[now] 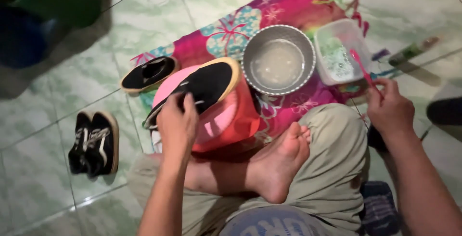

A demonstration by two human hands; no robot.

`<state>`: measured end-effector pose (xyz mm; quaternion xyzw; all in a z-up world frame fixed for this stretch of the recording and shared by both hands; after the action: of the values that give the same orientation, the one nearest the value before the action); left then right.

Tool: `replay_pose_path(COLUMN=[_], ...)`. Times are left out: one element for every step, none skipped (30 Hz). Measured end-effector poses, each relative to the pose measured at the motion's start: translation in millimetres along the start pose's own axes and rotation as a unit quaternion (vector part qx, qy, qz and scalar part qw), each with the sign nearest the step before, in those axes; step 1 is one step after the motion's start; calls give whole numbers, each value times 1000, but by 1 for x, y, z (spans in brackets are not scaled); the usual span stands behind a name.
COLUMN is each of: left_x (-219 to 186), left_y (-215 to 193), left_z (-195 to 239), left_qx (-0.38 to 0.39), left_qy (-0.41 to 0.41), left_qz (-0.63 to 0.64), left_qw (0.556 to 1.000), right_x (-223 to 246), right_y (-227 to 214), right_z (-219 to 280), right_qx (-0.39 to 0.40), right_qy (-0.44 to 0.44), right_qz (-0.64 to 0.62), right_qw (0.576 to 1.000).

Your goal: The person scrubs the sole and upper of a black slip-on shoe using a pink toothbrush and soapy water. They repeatedly dip the brush into a metal bowl of water and a plastic container of soap, then scrub the shoe's yellow sole and black fabric upper while sitting on the floor.

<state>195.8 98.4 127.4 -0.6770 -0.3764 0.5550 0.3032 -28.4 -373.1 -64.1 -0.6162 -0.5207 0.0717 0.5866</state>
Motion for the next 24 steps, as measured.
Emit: replay_pose_path(left_x=[8,15,4,5,0,5,10,14,15,11,7,23,24,20,20,1,-16,-62,-106,-142,-143,-143,-143,-143], left_y=[7,15,6,8,12,15,17,21,21,24,27,34,33,30,15,-16,-45,-31,-5,16,43,63,76,78], left_z=[-9,-17,-22,-18,-11,-15,-20,-25,-20,-20,-20,-14,-20,-26,-7,13,41,49,72,103,126,153,182,184], left_qx=[52,108,103,146,183,184,222,255,258,264,269,273,212,144,145,43,-60,-52,75,194,309,423,529,537], left_qy=[-58,-113,-119,-240,-351,-351,-304,-249,-247,-226,-204,-205,-90,29,31,164,294,294,321,346,366,379,385,386], left_qz=[-18,-34,-32,104,238,240,98,-46,-42,3,49,51,30,9,12,-7,-26,-21,30,79,125,169,210,214], left_qw=[997,987,987,954,887,886,921,933,933,938,940,939,973,989,989,985,954,954,944,915,869,805,726,719], right_x=[0,-2,-8,-7,-7,-7,-9,-12,-13,-10,-7,-2,2,7,13,13,13,12,11,13,16,18,19,19], right_y=[2,2,7,0,-8,-4,5,13,13,12,12,9,6,6,0,1,3,2,0,3,6,8,12,12], right_z=[-1,2,5,8,11,11,10,10,12,12,11,13,15,13,11,12,14,19,23,20,17,19,21,23], right_qx=[43,86,88,24,-40,-41,-8,24,22,3,-17,-16,-17,-22,-25,11,47,48,46,40,33,29,24,23], right_qy=[46,95,87,41,-5,-6,1,8,8,-7,-21,-21,-11,-2,-1,39,80,86,87,85,83,85,87,96], right_qz=[0,3,2,-12,-27,-25,-20,-14,-9,1,12,16,-11,-41,-38,-39,-40,-33,-40,-53,-65,-76,-87,-79], right_qw=[998,992,992,999,999,999,1000,1000,1000,1000,1000,1000,1000,999,999,998,995,995,994,994,994,993,992,992])
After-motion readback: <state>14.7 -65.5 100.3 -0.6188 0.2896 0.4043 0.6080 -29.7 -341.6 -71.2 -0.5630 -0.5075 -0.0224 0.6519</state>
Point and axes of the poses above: each hand's wrist, its own z-axis away from the middle knuckle, its own y-axis out of the palm, x = y × z, the point moved 8 cm from there along -z, towards the middle knuckle, and after that the axes turned 5 degrees about -x, right-handed, at the moved point
